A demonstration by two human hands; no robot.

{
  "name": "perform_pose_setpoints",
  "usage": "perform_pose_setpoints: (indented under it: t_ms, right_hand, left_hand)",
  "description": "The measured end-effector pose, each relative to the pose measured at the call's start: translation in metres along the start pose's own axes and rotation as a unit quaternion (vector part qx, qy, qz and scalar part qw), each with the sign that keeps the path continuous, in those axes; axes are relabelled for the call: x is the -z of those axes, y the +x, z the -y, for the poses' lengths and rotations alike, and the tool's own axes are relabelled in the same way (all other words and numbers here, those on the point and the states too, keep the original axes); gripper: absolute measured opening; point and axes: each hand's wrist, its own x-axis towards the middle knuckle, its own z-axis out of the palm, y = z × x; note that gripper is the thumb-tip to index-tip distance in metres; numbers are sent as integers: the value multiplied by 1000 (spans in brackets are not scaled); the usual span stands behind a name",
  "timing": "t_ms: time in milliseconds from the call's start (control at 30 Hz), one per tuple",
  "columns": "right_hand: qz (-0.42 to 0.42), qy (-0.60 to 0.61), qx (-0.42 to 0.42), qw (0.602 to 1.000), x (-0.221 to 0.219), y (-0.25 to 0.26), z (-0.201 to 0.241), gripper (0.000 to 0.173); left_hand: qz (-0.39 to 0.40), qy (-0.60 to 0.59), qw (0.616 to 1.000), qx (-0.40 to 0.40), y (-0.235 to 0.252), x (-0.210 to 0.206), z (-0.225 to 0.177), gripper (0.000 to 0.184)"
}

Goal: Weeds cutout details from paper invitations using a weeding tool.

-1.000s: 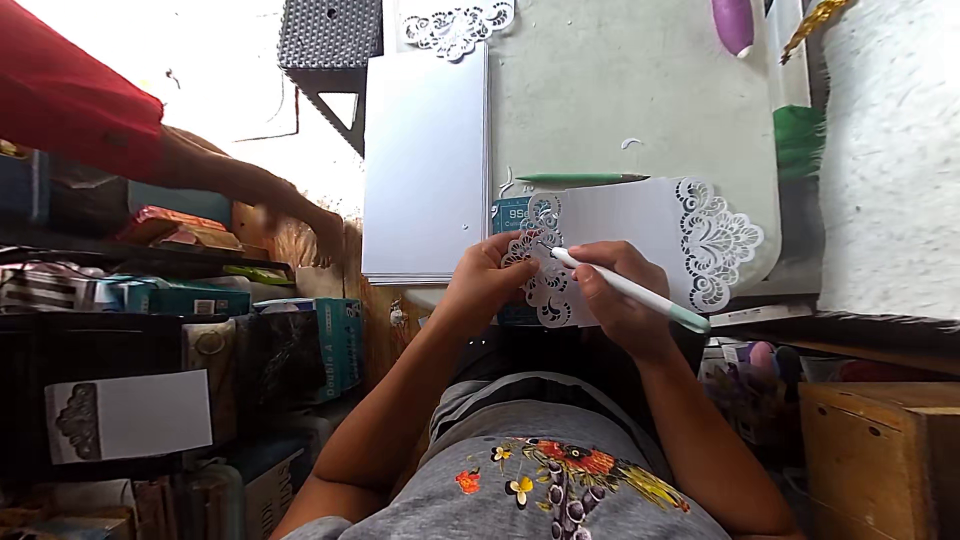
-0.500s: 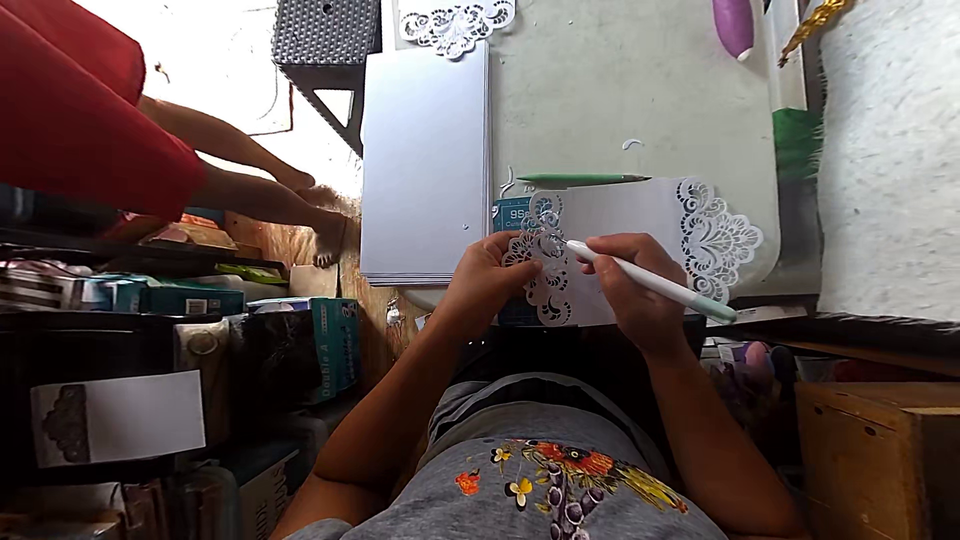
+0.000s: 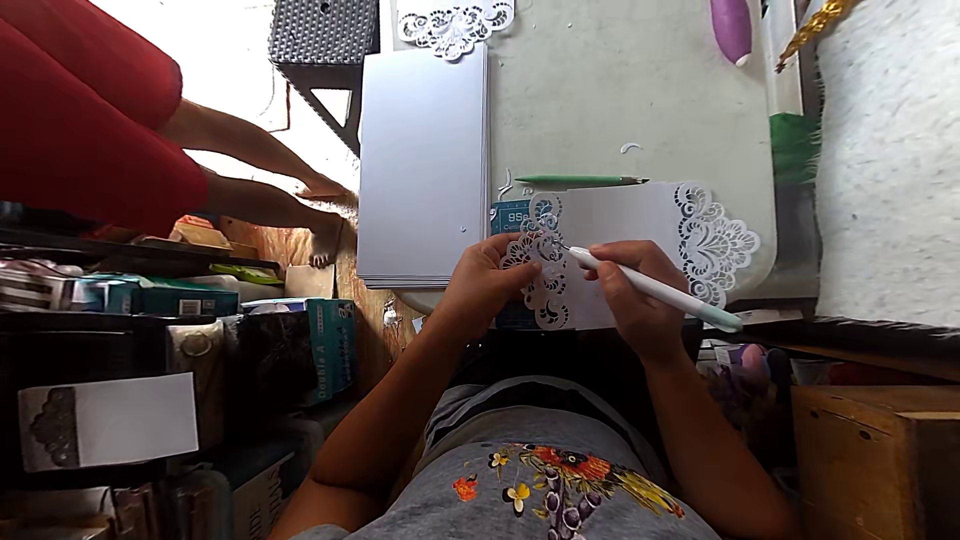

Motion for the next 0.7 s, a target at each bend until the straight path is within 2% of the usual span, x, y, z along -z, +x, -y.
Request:
perform_pose_setpoints:
  t_ms: [133,233,500,700]
  right_hand:
    - [4,-20,5,1000,-3,1,0,20]
    - [-2,14,8,1000,0,0,0,18]
    - [0,5,6,1000,-1,-1,-1,19]
    - [1,24,11,1000,0,-1,-2,18]
  left_hand:
    - [27,-29,999,6,-4,0,-3,32]
    - [35,-20,999,1,-6,-2,-3,39]
    - [22,-13,1000,3,-4,-4,0,33]
    - [13,-10,1000,-3,-4,-5,2,36]
